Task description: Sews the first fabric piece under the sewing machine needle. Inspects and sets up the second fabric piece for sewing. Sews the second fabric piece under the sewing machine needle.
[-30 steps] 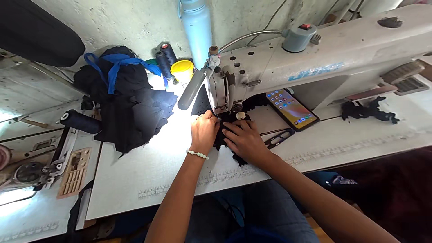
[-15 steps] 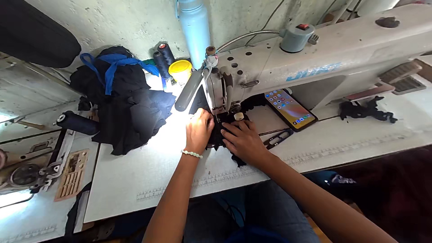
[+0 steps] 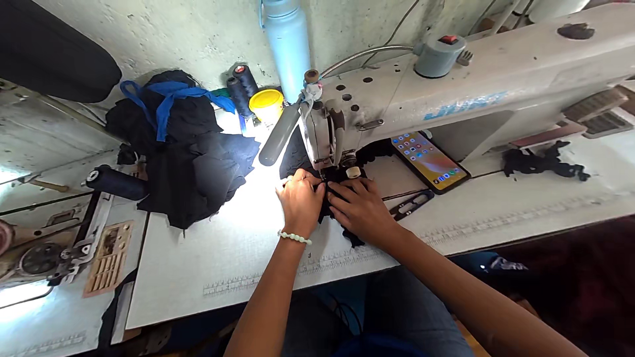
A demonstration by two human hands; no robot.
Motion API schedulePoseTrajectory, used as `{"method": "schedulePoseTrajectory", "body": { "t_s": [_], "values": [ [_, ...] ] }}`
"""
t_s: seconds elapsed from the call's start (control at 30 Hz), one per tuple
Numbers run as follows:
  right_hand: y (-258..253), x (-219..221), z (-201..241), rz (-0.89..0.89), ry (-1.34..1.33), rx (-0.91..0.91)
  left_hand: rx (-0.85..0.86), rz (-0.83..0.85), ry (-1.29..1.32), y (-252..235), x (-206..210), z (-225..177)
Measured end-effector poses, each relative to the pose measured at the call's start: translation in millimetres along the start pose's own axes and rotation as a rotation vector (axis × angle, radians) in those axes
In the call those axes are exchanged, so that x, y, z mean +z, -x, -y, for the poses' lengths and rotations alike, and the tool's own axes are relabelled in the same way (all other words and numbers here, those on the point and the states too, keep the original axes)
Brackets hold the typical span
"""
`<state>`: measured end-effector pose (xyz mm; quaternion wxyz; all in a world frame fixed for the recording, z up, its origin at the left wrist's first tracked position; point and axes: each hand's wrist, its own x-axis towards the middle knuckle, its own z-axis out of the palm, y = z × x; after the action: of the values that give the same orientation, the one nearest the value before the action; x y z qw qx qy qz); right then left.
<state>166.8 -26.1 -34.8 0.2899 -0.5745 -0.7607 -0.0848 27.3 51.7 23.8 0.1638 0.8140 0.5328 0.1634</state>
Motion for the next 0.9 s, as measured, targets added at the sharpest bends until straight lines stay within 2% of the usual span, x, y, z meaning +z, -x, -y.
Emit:
{"method": "schedulePoseTrajectory", "body": {
  "t_s": [0.13,0.3,0.5,0.6,0.67,0.8,0.87,0.9],
  "values": [
    [0,0,0,0.006,0.003,-0.005,-0.146,0.018,0.049,-3,1,-7],
    [-1,-1,1,0.004,0.004,-0.008,-0.191,0.042,0.017,-8,4,-15],
    [0,0,0,0.000,-0.005,-0.004,-0.036,-0.010,0.058,-20,-4,15],
    [0,0,0,0.005,-0.009,-0.002,0.140,-0.199,0.040,-12,1,24],
    [0,1,-1,0.000,-0.008,-0.004,0.187,-0.229,0.039,-4,4,20],
    [0,0,-1,0.001,-0.003,-0.009,-0.010,-0.087,0.045,1,9,5],
    [0,-1,0,0.005,-0.002,-0.007,-0.055,-0.092,0.053,1,12,1],
    [0,-1,0,0.009,-0.004,-0.006,-0.024,-0.133,0.038,3,14,1]
  ]
}}
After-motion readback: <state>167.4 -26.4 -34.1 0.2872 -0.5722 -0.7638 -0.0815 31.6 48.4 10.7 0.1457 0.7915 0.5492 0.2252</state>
